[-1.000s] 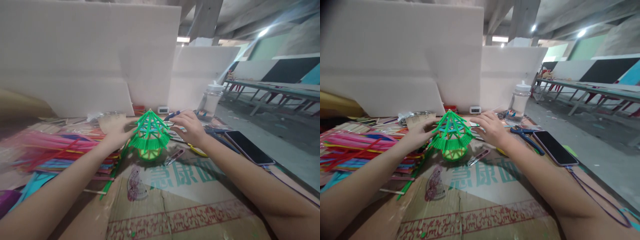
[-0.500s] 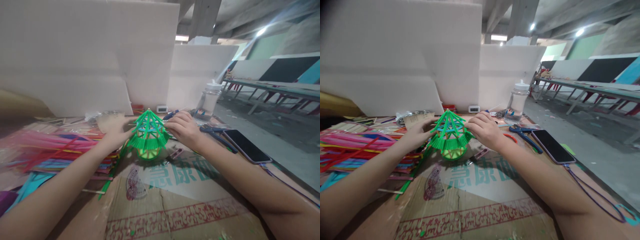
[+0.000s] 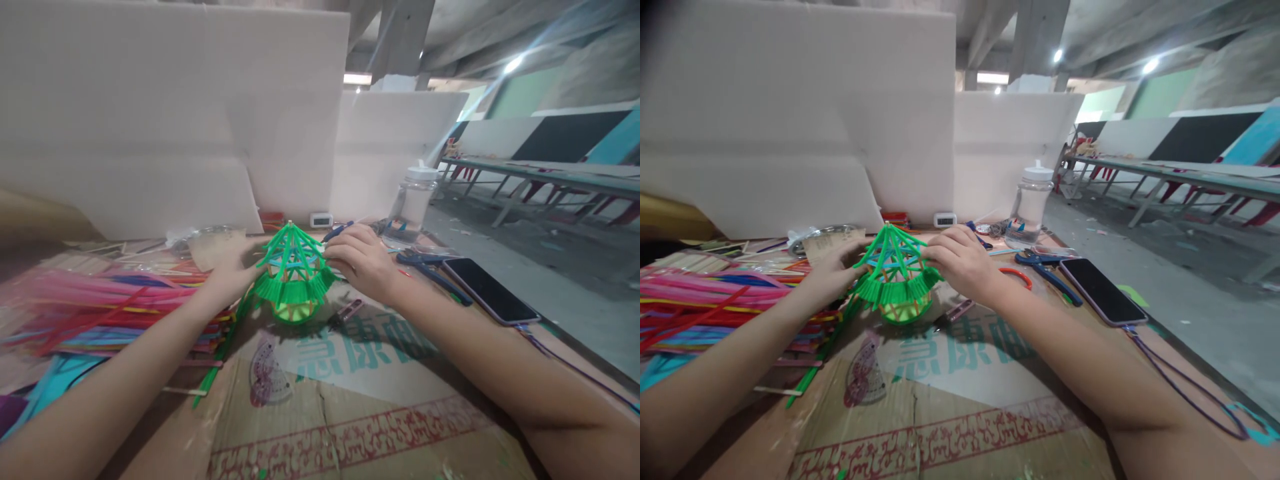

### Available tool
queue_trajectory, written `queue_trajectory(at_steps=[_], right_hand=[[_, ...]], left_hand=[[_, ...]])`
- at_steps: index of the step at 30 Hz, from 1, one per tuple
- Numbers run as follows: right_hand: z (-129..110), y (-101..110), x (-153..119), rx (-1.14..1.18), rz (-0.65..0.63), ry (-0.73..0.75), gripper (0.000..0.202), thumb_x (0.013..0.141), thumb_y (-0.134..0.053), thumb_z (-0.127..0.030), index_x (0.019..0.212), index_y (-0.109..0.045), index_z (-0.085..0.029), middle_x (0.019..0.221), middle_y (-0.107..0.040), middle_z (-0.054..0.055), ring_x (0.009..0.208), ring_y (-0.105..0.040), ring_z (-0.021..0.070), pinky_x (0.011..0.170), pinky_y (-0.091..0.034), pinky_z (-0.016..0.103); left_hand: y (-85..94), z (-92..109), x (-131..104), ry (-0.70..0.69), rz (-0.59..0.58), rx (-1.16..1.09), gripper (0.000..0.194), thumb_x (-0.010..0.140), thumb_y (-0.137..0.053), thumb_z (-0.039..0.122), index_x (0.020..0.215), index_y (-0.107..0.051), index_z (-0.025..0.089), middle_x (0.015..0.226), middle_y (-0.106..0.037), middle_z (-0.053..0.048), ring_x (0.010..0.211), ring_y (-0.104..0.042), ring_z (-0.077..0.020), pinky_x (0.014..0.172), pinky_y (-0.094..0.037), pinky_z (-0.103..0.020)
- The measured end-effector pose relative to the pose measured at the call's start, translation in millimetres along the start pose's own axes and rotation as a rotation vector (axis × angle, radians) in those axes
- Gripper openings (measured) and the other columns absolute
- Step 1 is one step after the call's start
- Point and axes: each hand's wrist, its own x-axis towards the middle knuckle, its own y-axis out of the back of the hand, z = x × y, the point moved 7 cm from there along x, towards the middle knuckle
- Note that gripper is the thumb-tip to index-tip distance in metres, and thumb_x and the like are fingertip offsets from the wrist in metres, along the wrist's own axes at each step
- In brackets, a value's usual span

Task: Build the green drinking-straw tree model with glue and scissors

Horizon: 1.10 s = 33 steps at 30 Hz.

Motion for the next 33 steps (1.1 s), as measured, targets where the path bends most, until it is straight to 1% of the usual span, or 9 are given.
queue_trajectory(at_steps=[3, 7, 10, 13, 16, 20, 24, 28, 33], right_hand=[[12.3, -4.1, -5.9, -0.007, -0.016, -0.037, 0.021, 0.094, -0.059, -0.024, 0.113, -0.061, -0.018, 0.102, -0.073, 0.008, 0.096, -0.06, 0.0219, 0.089, -0.044, 0.038], [26.9, -10.7, -9.8, -0.029, -0.033, -0.085, 0.017, 0.094, -0.057, -0.022, 0.11, -0.064, -0.019, 0.1, -0.073, 0.007, 0.095, -0.061, 0.0218, 0.088, -0.044, 0.038], [24.2, -13.7, -7.2, -0.065, -0.012, -0.016, 0.017, 0.093, -0.059, -0.025, 0.108, -0.064, -0.017, 0.1, -0.073, 0.008, 0.096, -0.06, 0.0229, 0.087, -0.044, 0.038], [20.5, -19.6, -3.9, -0.067, -0.022, 0.044, 0.018, 0.095, -0.056, -0.023, 0.11, -0.063, -0.018, 0.101, -0.072, 0.007, 0.096, -0.058, 0.0219, 0.09, -0.043, 0.038], [19.3, -22.8, -1.5, -0.031, -0.011, 0.054, 0.015, 0.096, -0.053, -0.021, 0.107, -0.063, -0.02, 0.095, -0.073, 0.005, 0.091, -0.058, 0.0193, 0.089, -0.043, 0.037], [15.7, -17.7, 0.9, -0.022, 0.076, 0.05, 0.011, 0.096, -0.054, -0.018, 0.097, -0.065, -0.019, 0.085, -0.072, 0.004, 0.085, -0.059, 0.0172, 0.087, -0.045, 0.035], [12.1, -15.1, 2.9, -0.043, 0.108, 0.07, 0.01, 0.096, -0.055, -0.021, 0.095, -0.065, -0.02, 0.085, -0.073, 0.002, 0.084, -0.058, 0.0169, 0.089, -0.045, 0.035], [12.6, -17.0, 2.4, -0.056, 0.073, 0.08, 0.012, 0.096, -0.053, -0.02, 0.098, -0.065, -0.022, 0.088, -0.074, 0.002, 0.086, -0.058, 0.0173, 0.092, -0.044, 0.037], [10.1, -17.4, 0.5, -0.055, 0.035, 0.098, 0.017, 0.095, -0.053, -0.018, 0.107, -0.064, -0.023, 0.094, -0.074, 0.002, 0.09, -0.058, 0.0178, 0.095, -0.043, 0.038]], left_hand=[[0.4, -3.1, 0.5, 0.018, 0.005, -0.006, 0.058, 0.08, -0.068, 0.051, 0.129, -0.058, 0.021, 0.134, -0.062, -0.009, 0.123, -0.057, -0.0314, 0.106, -0.045, -0.047], [3.3, -4.8, 1.7, 0.045, -0.011, -0.015, 0.064, 0.077, -0.07, 0.054, 0.13, -0.057, 0.019, 0.135, -0.06, -0.012, 0.122, -0.058, -0.0328, 0.104, -0.046, -0.048], [5.1, -6.3, 1.9, 0.058, -0.006, -0.016, 0.068, 0.075, -0.071, 0.056, 0.13, -0.057, 0.019, 0.134, -0.062, -0.014, 0.119, -0.06, -0.0347, 0.101, -0.049, -0.05], [4.5, -7.6, 1.5, 0.041, -0.008, -0.006, 0.065, 0.078, -0.07, 0.054, 0.132, -0.057, 0.021, 0.134, -0.062, -0.013, 0.121, -0.059, -0.0344, 0.101, -0.049, -0.048], [5.3, -6.8, 1.7, 0.019, -0.004, -0.011, 0.065, 0.078, -0.069, 0.055, 0.132, -0.057, 0.021, 0.137, -0.059, -0.012, 0.126, -0.055, -0.0348, 0.106, -0.046, -0.049], [10.7, 0.4, 2.5, 0.012, -0.037, 0.013, 0.066, 0.076, -0.071, 0.057, 0.128, -0.059, 0.019, 0.136, -0.059, -0.014, 0.127, -0.054, -0.0348, 0.109, -0.042, -0.049], [16.7, 5.1, 0.8, 0.038, -0.124, 0.075, 0.059, 0.079, -0.071, 0.045, 0.13, -0.056, 0.019, 0.141, -0.054, -0.013, 0.128, -0.053, -0.0314, 0.11, -0.041, -0.045], [15.6, 3.3, -1.9, 0.001, -0.223, 0.122, 0.06, 0.083, -0.065, 0.032, 0.14, -0.048, 0.023, 0.15, -0.047, -0.007, 0.135, -0.046, -0.0279, 0.116, -0.034, -0.042], [16.1, -3.4, -1.2, 0.013, -0.185, 0.13, 0.061, 0.081, -0.059, 0.024, 0.141, -0.048, 0.024, 0.149, -0.048, -0.002, 0.136, -0.044, -0.0313, 0.117, -0.031, -0.049]])
